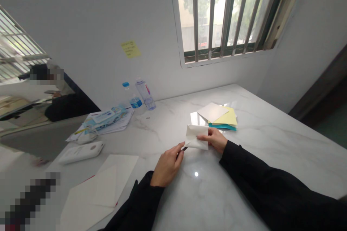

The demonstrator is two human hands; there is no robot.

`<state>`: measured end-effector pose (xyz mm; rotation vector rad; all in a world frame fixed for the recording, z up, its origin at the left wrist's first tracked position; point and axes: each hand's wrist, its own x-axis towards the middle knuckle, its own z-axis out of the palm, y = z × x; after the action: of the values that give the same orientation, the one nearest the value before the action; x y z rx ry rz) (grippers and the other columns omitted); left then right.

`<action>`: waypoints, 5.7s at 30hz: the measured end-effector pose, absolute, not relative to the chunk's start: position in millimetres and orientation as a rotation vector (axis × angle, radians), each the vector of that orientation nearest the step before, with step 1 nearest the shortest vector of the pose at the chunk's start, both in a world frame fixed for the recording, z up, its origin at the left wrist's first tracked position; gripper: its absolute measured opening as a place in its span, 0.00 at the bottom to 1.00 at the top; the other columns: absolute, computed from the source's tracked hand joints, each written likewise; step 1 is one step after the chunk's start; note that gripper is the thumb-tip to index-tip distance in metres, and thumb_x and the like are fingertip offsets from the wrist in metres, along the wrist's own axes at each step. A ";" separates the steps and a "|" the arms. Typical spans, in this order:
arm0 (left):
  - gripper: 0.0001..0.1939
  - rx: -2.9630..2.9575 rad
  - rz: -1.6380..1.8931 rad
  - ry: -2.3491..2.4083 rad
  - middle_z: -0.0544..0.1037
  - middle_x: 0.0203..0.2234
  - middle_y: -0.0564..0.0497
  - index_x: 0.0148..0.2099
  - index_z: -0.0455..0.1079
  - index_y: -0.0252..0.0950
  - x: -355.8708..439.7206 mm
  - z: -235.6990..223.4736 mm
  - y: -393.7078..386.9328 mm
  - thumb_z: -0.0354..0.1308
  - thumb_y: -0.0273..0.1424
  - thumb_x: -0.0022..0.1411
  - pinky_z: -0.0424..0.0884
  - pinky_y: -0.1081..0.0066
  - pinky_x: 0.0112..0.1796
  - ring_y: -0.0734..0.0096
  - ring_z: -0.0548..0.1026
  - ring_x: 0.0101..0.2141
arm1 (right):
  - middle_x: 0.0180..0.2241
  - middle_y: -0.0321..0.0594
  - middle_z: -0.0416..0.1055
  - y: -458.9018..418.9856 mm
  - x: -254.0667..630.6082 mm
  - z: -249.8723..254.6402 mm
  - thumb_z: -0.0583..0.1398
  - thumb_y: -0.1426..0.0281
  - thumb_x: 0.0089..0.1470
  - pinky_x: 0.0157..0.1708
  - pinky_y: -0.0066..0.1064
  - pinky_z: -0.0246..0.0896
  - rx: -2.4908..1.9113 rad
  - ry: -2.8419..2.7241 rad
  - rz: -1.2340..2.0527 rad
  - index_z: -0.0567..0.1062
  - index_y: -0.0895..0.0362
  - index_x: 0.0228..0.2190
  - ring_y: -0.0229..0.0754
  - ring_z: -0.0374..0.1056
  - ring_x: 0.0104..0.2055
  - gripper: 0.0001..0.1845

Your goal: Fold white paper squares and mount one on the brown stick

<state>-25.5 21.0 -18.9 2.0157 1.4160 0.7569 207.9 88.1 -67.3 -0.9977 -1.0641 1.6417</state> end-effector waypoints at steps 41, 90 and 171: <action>0.09 2.203 0.711 1.854 0.84 0.46 0.56 0.49 0.79 0.47 -4.3 -21.8 6.4 0.60 0.33 0.69 0.73 0.71 0.43 0.67 0.83 0.44 | 0.34 0.43 0.82 73.7 207.4 -54.5 0.76 0.65 0.33 0.35 0.34 0.71 -1.018 -0.960 1.679 0.83 0.58 0.33 0.46 0.76 0.34 0.21; 0.08 2.642 0.788 1.787 0.81 0.38 0.51 0.48 0.76 0.43 -39.1 -1.4 19.0 0.58 0.28 0.70 0.64 0.62 0.41 0.61 0.76 0.38 | 0.36 0.43 0.79 81.5 232.6 -22.8 0.66 0.60 0.58 0.50 0.44 0.65 -1.028 -1.779 0.578 0.83 0.51 0.34 0.50 0.70 0.44 0.08; 0.05 2.653 0.772 1.404 0.77 0.39 0.49 0.47 0.73 0.38 -4.0 -20.5 16.5 0.58 0.26 0.70 0.71 0.61 0.44 0.61 0.71 0.41 | 0.29 0.40 0.78 46.0 183.6 -13.0 0.68 0.74 0.53 0.38 0.32 0.62 -1.191 -2.419 0.249 0.82 0.58 0.30 0.44 0.66 0.36 0.01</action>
<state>-4.0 16.5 -20.5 2.6531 1.4040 0.7723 183.6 46.0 -13.0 -1.1906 -2.4193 0.2485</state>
